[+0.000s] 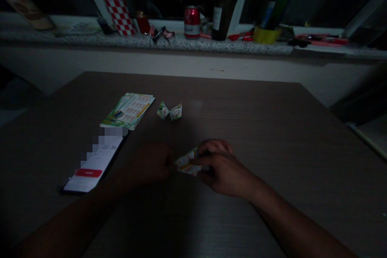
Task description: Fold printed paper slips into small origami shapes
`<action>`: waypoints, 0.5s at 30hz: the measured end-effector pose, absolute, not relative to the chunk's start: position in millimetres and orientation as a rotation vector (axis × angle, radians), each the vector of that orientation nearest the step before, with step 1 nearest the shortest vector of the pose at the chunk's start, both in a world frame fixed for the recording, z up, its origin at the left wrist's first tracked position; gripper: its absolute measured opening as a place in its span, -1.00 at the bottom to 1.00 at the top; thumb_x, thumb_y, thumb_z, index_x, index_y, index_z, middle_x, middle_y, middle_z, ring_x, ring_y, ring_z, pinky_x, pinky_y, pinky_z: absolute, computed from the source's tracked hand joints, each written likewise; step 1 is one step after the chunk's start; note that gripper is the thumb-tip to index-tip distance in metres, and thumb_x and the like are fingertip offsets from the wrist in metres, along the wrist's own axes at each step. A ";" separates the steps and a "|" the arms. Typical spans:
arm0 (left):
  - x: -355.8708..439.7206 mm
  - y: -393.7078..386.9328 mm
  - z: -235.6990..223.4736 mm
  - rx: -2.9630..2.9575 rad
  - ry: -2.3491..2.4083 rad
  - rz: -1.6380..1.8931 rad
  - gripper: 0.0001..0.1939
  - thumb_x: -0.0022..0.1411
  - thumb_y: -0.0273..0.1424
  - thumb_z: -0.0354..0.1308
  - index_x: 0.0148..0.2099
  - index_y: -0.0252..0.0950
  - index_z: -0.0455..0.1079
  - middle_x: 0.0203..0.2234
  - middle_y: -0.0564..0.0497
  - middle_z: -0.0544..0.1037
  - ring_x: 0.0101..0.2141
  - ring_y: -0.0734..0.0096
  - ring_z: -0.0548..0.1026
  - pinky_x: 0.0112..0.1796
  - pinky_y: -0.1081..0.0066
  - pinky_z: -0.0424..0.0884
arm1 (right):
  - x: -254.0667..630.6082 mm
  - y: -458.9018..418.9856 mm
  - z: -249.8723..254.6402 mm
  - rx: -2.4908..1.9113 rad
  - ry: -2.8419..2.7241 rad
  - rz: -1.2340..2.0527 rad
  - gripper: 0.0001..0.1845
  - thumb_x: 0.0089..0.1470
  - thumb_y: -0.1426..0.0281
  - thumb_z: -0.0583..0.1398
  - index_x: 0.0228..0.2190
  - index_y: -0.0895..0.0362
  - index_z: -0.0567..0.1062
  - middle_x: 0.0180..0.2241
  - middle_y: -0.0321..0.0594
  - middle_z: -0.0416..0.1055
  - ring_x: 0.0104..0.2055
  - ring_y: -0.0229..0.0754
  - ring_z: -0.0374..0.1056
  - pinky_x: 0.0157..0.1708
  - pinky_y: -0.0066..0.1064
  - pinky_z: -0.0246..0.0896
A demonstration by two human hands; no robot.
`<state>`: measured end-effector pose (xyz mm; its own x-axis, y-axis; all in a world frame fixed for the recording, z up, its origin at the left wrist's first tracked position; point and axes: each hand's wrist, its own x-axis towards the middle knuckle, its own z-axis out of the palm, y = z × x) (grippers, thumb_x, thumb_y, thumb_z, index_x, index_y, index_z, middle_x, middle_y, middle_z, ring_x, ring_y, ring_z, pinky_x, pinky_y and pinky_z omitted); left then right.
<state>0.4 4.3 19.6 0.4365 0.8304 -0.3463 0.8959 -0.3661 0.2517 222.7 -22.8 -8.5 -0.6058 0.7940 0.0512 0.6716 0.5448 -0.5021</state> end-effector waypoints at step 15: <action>4.3 -4.3 8.4 2.468 0.970 0.286 -0.87 0.25 -0.39 0.08 -0.27 -0.28 0.44 -0.34 0.01 0.47 -0.28 0.34 0.42 -0.25 0.38 0.27 | 218.5 -17.6 -10.5 -0.927 -2.316 0.765 -0.88 0.16 0.44 0.19 -0.28 0.06 0.55 -0.31 -0.23 0.49 -0.13 -0.13 0.35 -0.02 -0.14 0.13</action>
<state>4.3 -4.3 8.4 0.7283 0.6850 0.0209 0.5871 -0.6393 0.4966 218.5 -17.6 -10.5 -0.6267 0.7359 0.2563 0.4388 0.6051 -0.6644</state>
